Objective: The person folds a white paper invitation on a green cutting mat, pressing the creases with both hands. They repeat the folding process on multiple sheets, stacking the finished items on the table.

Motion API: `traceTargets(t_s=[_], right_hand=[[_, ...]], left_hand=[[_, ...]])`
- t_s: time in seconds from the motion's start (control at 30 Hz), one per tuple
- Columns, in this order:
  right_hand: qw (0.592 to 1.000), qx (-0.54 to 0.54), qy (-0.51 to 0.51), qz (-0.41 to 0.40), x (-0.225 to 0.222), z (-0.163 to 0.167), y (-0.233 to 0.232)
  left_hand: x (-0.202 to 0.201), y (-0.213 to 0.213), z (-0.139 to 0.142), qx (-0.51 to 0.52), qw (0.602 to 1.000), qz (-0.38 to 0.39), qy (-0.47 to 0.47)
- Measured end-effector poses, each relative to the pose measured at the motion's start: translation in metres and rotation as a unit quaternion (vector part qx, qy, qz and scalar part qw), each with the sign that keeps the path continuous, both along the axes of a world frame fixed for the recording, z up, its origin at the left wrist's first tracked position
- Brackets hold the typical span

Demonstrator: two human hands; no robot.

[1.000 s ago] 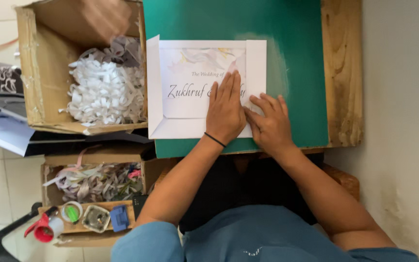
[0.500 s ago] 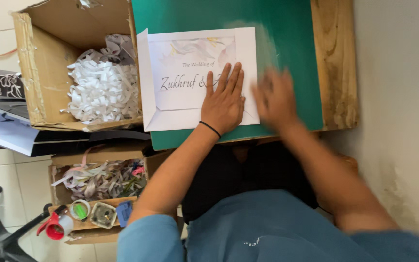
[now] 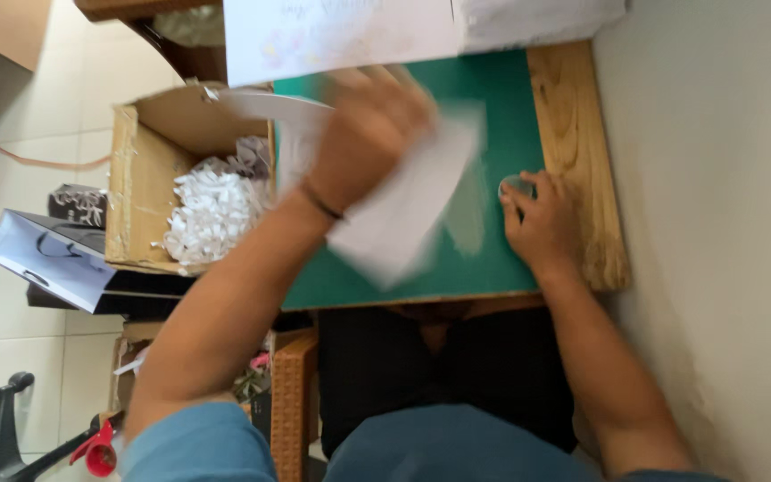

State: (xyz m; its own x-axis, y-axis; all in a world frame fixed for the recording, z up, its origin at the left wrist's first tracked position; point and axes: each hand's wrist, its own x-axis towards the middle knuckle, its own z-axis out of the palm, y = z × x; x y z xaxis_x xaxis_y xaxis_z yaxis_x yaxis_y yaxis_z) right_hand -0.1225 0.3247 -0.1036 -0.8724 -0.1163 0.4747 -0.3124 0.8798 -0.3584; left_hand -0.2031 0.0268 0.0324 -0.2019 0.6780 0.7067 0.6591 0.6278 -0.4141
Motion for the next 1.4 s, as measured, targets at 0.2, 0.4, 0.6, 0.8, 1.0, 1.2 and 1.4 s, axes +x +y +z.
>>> traceTargets(t_s=[0.2, 0.4, 0.6, 0.8, 1.0, 1.2, 1.4], right_hand=[[0.999, -0.002, 0.039, -0.005, 0.004, -0.005, -0.004], [1.000, 0.008, 0.002, -0.022, 0.002, -0.002, 0.000], [1.000, -0.021, 0.005, -0.021, -0.002, -0.005, 0.000], [0.999, -0.021, -0.005, -0.028, 0.000, -0.002, -0.001], [0.999, 0.008, -0.023, -0.039, 0.003, 0.000, -0.003], [1.000, 0.006, -0.008, -0.019, 0.005, -0.008, -0.005], [1.000, 0.009, -0.005, -0.019, 0.004, -0.008, -0.005]], left_hand=[[-0.063, -0.022, 0.079, 0.785, 0.598, 0.007, -0.163], [-0.112, 0.140, 0.021, 0.706, 0.565, -0.152, -0.399], [-0.161, 0.175, 0.036, 0.609, 0.535, -0.165, -0.562], [-0.072, 0.131, 0.023, 0.066, 0.844, -0.214, -0.488], [0.190, 0.133, -0.092, -0.057, 0.398, -0.449, -0.798], [0.260, 0.099, -0.117, 0.015, 0.396, -0.450, -0.800], [0.254, 0.062, -0.116, 0.053, 0.325, -0.447, -0.832]])
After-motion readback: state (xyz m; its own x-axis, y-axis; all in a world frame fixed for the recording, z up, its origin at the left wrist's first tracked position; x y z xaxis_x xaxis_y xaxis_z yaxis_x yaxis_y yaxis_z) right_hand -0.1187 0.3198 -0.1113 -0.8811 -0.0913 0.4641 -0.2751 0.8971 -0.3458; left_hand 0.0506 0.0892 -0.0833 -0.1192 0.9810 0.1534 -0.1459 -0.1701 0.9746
